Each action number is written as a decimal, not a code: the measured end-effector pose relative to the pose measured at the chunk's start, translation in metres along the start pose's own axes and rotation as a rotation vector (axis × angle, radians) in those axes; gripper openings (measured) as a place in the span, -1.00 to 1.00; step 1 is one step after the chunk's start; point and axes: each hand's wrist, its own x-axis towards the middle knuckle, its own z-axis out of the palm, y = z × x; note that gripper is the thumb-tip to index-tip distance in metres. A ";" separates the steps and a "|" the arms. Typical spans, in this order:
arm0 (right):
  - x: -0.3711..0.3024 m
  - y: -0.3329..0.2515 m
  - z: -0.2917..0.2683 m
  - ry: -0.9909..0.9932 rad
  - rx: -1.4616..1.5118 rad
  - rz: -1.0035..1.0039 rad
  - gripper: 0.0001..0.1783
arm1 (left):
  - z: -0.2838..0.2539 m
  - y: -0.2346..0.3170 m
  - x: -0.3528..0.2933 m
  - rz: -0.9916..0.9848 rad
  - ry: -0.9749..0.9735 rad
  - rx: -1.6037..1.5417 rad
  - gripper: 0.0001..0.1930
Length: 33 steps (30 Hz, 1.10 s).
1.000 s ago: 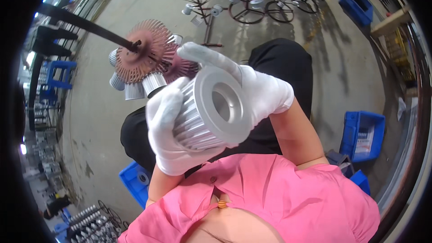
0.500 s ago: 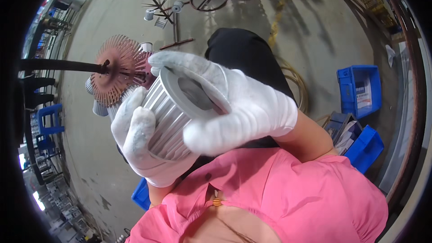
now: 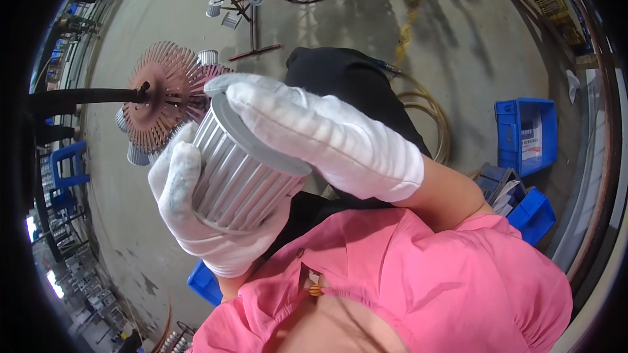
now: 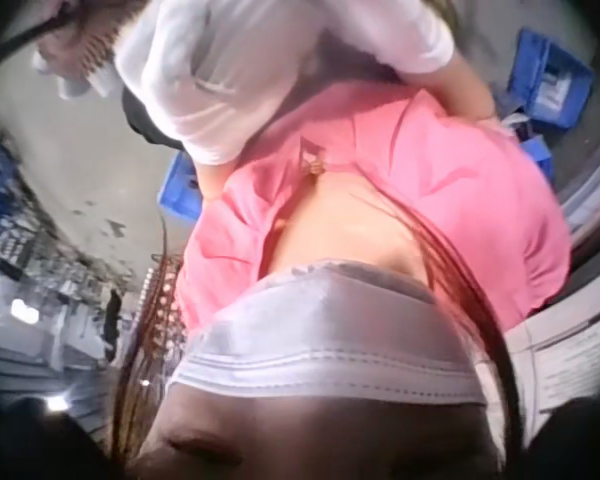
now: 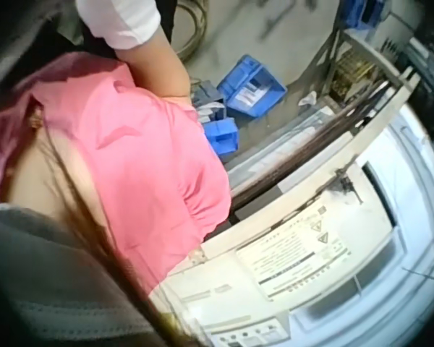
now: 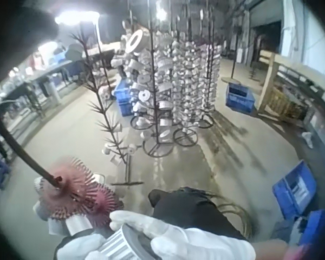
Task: The recorder uses an air nozzle to clean or inspect cylindrical metal parts and then organizes them into crates and onto a storage rack.
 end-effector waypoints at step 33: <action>0.017 -0.005 -0.010 -0.084 0.162 0.211 -0.29 | 0.009 -0.017 -0.004 -0.071 -0.109 -0.143 -0.40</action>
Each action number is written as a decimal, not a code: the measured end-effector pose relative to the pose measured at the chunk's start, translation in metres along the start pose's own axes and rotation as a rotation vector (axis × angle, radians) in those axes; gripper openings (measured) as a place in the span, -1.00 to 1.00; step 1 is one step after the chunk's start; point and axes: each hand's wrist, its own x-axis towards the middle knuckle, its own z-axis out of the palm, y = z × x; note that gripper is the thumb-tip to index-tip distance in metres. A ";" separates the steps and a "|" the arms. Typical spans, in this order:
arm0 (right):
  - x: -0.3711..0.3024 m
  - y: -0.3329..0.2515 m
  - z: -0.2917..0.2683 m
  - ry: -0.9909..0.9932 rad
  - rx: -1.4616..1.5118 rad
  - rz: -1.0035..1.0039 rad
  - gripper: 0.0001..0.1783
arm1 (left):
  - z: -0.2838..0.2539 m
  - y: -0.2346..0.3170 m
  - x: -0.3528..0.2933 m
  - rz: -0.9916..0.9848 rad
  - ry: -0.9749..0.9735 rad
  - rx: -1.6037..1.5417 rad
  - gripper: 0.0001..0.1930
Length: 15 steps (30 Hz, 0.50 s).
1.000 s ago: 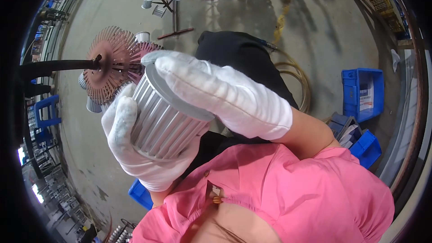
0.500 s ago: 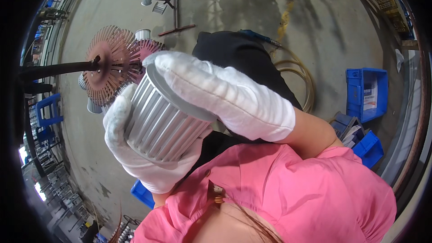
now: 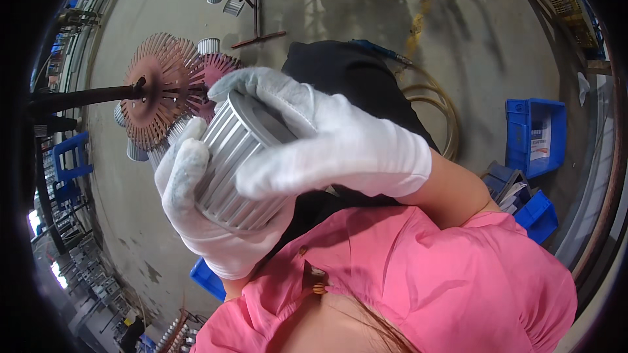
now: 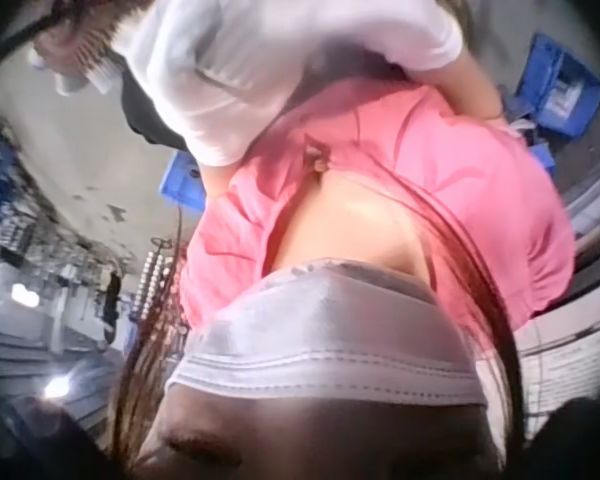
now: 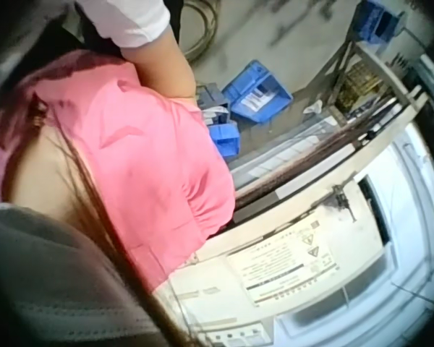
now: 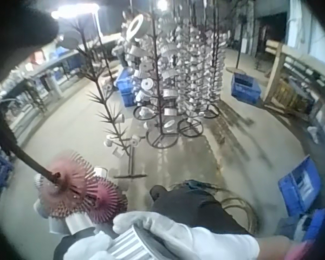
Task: The recorder uses an air nozzle to clean or inspect cylindrical metal parts and then organizes them into crates and onto a storage rack.
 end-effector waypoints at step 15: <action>0.003 -0.071 -0.118 0.416 -0.383 -0.922 -0.71 | -0.007 -0.009 -0.011 -0.765 0.167 -0.714 -0.17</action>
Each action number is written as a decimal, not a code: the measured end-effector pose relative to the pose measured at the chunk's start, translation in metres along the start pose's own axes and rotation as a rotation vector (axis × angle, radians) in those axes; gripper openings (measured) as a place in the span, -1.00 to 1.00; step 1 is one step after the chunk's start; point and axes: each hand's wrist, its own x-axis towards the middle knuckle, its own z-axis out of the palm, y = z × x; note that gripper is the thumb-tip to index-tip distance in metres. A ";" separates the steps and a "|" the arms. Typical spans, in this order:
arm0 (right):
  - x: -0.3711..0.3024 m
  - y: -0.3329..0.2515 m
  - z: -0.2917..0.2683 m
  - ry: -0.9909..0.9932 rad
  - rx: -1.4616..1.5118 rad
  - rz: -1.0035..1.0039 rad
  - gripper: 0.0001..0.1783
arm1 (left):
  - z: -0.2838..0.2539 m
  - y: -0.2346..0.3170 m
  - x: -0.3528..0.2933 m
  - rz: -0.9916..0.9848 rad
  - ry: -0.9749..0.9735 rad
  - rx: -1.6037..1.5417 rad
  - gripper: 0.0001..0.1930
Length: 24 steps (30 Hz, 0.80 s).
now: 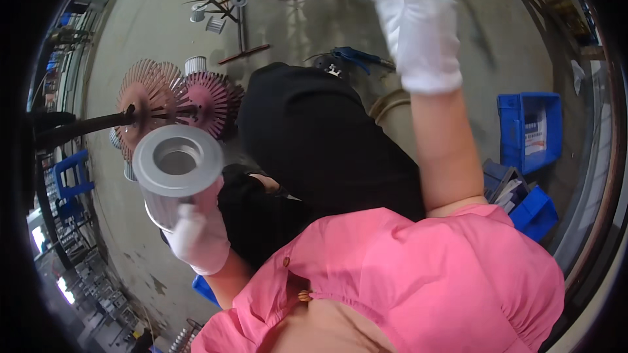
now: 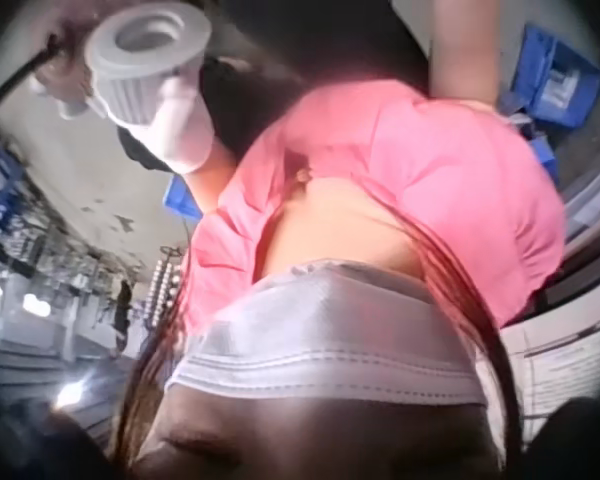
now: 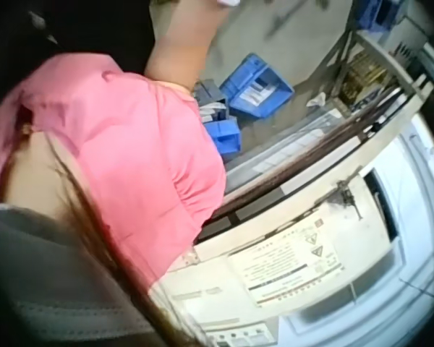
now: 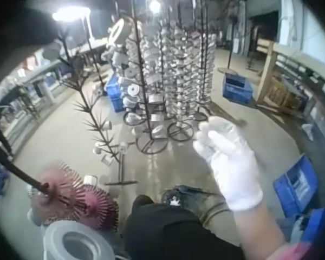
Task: The recorder uses an air nozzle to clean or inspect cylindrical metal parts and then organizes them into crates and onto a storage rack.
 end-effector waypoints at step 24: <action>-0.017 0.266 -0.215 -0.628 -1.899 0.941 -0.51 | -0.053 0.035 0.001 -0.157 0.316 -0.938 -0.35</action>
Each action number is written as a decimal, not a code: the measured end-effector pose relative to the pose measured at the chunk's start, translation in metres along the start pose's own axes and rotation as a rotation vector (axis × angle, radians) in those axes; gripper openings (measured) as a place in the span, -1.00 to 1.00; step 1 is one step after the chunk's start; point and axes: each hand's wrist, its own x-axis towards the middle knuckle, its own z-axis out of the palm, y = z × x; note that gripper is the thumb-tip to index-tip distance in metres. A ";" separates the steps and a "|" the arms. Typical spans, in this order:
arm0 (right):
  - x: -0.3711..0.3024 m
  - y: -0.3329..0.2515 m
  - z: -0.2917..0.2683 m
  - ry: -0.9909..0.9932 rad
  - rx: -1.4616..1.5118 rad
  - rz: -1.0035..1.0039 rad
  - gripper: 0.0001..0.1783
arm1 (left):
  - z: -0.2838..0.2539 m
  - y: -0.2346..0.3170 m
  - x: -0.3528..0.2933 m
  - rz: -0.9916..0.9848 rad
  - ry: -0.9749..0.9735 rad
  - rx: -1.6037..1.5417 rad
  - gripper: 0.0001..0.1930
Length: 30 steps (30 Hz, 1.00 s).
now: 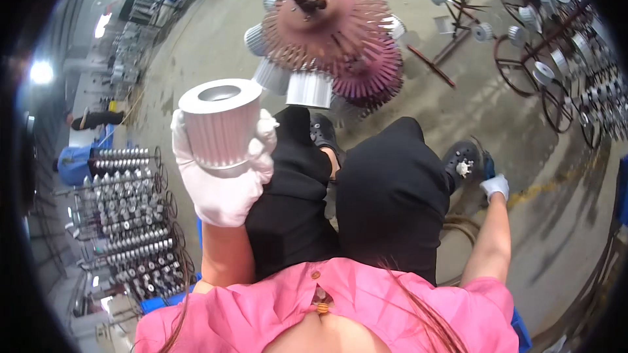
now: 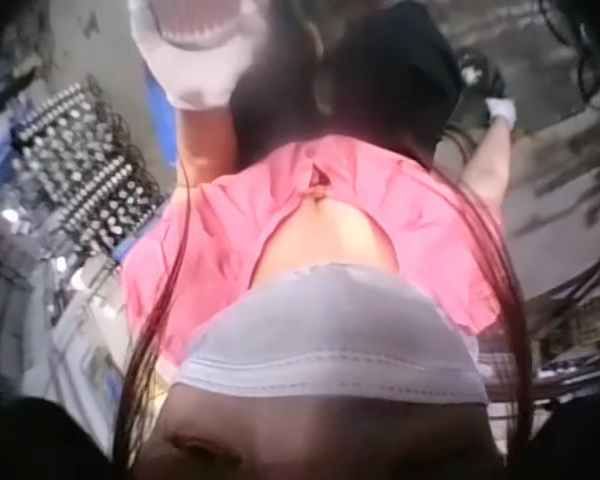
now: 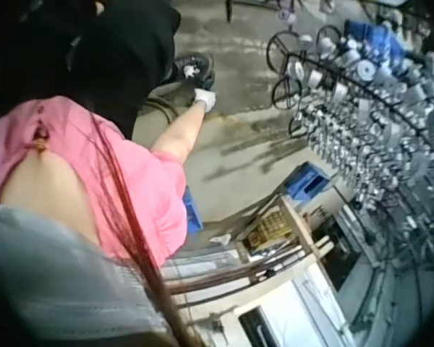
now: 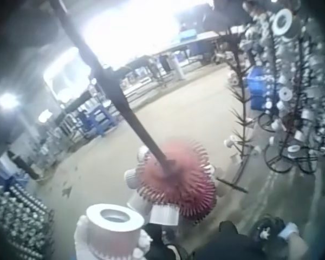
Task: The recorder uses an air nozzle to clean or inspect cylindrical metal parts and then organizes them into crates and onto a storage rack.
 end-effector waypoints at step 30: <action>-0.349 -0.081 -0.241 -0.666 1.212 -0.552 -0.51 | -0.019 0.004 0.016 -0.064 -0.014 -0.331 -0.61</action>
